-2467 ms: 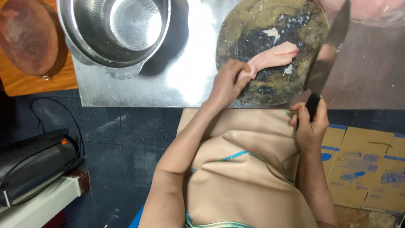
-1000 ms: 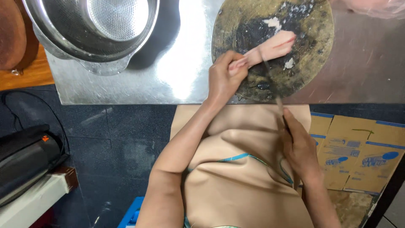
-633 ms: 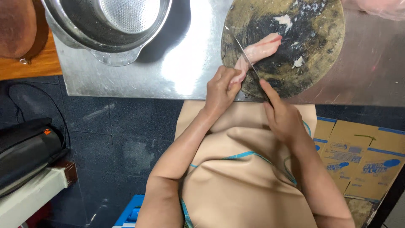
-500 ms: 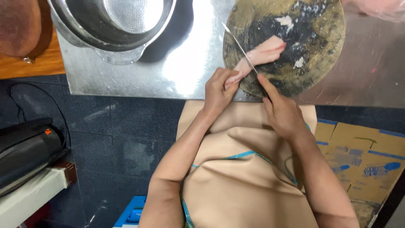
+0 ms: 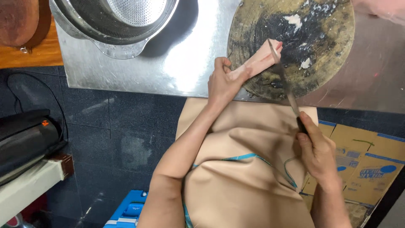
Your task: Slicing and trimming raw meat on a wooden cutting board using a knife
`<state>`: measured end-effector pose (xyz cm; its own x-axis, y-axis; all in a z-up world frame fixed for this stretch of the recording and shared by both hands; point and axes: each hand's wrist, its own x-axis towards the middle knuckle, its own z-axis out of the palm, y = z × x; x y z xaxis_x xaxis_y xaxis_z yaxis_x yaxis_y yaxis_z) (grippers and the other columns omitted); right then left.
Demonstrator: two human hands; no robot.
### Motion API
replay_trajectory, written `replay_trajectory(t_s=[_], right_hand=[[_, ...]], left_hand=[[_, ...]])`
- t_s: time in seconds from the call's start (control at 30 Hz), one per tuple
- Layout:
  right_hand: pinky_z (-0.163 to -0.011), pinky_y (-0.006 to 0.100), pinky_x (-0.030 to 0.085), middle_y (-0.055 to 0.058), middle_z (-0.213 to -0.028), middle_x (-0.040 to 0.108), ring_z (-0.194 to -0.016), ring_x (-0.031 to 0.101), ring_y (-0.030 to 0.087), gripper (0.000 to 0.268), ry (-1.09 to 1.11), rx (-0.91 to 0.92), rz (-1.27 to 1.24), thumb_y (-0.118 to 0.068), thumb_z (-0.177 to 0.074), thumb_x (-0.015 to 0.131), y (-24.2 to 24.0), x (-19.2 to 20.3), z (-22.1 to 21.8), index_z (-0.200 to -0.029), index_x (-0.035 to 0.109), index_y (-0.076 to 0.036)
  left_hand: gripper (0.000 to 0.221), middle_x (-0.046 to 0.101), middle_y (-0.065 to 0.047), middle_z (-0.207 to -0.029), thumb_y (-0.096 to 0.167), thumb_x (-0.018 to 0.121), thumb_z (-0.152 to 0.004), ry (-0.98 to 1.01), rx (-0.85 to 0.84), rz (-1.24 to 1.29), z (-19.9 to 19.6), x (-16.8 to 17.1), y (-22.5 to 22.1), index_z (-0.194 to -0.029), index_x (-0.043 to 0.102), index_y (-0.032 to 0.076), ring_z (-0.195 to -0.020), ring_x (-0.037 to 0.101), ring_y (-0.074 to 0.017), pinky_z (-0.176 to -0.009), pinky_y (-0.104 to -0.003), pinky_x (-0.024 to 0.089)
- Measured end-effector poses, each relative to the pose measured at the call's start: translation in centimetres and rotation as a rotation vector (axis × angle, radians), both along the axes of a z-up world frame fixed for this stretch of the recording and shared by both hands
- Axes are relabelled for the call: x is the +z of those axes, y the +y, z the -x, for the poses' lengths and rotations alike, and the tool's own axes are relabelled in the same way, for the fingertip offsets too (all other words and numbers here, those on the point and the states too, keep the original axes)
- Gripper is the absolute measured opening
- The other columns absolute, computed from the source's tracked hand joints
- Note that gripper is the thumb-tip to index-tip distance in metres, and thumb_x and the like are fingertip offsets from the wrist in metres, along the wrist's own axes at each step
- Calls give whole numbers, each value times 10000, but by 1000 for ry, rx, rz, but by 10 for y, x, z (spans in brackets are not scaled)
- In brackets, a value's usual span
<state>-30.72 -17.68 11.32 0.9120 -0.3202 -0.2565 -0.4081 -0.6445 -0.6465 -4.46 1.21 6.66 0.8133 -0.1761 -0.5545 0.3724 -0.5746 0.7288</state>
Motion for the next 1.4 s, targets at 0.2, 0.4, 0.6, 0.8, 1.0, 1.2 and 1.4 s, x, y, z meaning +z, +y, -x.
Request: replay_trajectory(t_s=[0.2, 0.4, 0.6, 0.8, 1.0, 1.2, 1.4], right_hand=[[-899, 362, 485, 97, -1192, 674, -1058, 670, 272, 472, 62, 107, -122, -99, -1048, 522, 26, -6, -12, -1516, 538, -158], [-809, 389, 474, 73, -974, 657, -910, 619, 289, 470, 253, 169, -70, -232, -1056, 496, 33, -2, -8, -1525, 528, -233], [-875, 409, 497, 91, -1052, 666, -930, 671, 335, 531, 376, 164, -15, -199, -1042, 488, 29, 8, -22, -1563, 484, -298], [-840, 430, 515, 93, -918, 617, -893, 674, 338, 498, 441, 207, 65, -299, -1054, 465, 30, 18, -30, -1550, 497, -334], [-646, 575, 564, 68, -1043, 572, -872, 701, 403, 534, 551, 245, 309, -375, -1041, 463, 32, 18, -40, -1562, 438, -492], [-541, 557, 554, 30, -929, 551, -786, 699, 381, 482, 431, 252, 513, -480, -1048, 512, 34, -6, -44, -1524, 495, -551], [-628, 527, 558, 56, -1018, 591, -832, 687, 392, 513, 356, 261, 430, -395, -1040, 530, 32, -15, -63, -1533, 483, -531]], left_hand=[[283, 407, 95, -716, 256, 745, -790, 42, 142, 348, 19, -53, 18, -1006, 583, 175, -631, 405, -37, -623, -225, 330], [155, 543, 48, -696, 104, 628, -822, 300, 180, 618, 34, -87, 29, -942, 723, 77, -647, 489, -53, -594, -227, 367], [138, 628, 36, -700, 72, 683, -822, 333, 276, 692, 37, -84, 23, -956, 717, 84, -665, 578, -19, -624, -167, 463], [117, 489, 114, -705, 161, 773, -814, 205, 230, 702, 42, -94, 24, -867, 669, 171, -665, 423, 25, -623, -136, 366], [19, 626, 114, -840, 135, 699, -920, 83, 83, 773, 41, -95, 32, -920, 713, 147, -824, 525, 30, -743, -135, 405], [234, 666, 83, -1091, 123, 683, -963, 132, 83, 834, 47, -107, 36, -1189, 722, 77, -1003, 548, -11, -860, -189, 497], [272, 689, 90, -1064, 89, 672, -878, 111, 64, 733, 41, -109, 40, -1137, 752, 66, -992, 570, -18, -886, -195, 466]])
